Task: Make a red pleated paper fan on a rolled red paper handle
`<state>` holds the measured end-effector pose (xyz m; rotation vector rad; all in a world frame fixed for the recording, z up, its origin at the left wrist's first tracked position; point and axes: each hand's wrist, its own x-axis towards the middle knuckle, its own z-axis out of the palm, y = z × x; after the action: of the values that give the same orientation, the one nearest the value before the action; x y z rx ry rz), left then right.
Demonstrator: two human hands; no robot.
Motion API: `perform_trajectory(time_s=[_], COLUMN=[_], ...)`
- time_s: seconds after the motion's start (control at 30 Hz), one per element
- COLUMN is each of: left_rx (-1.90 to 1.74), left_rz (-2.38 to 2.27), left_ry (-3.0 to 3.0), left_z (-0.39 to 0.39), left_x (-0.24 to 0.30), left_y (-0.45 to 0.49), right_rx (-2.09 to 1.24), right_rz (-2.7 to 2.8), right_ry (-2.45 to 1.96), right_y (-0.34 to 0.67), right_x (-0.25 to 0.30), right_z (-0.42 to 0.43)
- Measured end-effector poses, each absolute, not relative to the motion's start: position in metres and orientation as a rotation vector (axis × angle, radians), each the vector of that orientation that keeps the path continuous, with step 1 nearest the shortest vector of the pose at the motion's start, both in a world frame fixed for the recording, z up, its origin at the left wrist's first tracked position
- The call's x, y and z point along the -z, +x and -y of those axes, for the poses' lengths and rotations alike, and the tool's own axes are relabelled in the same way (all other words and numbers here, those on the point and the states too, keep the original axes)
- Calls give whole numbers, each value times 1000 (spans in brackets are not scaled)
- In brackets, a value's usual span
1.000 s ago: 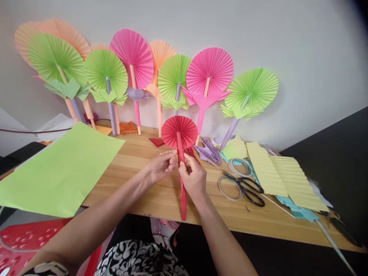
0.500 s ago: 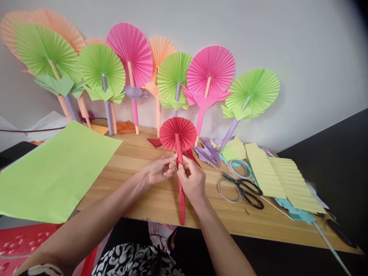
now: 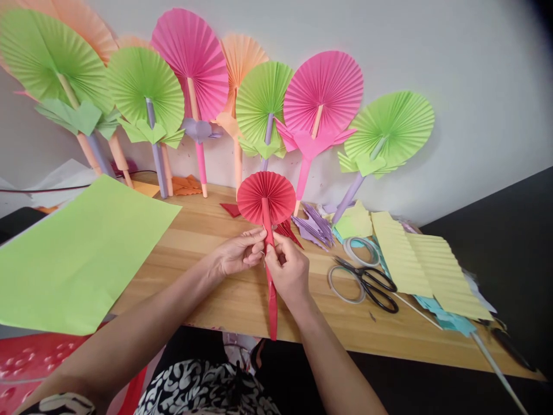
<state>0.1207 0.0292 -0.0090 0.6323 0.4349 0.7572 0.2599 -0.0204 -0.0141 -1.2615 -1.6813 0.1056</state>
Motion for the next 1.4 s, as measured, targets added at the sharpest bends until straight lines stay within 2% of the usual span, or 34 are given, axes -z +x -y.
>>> perform_trajectory(time_s=[1.17, 1.4], left_rx=[-774, -785], left_rz=[-386, -408], left_ry=[641, 606], left_z=[-33, -31], left_x=[18, 14], left_y=[117, 113], right_rx=[-389, -369], right_rz=[1678, 1883], right_ry=[-1272, -1403], right_y=[261, 277], right_x=[8, 7], right_z=[25, 71])
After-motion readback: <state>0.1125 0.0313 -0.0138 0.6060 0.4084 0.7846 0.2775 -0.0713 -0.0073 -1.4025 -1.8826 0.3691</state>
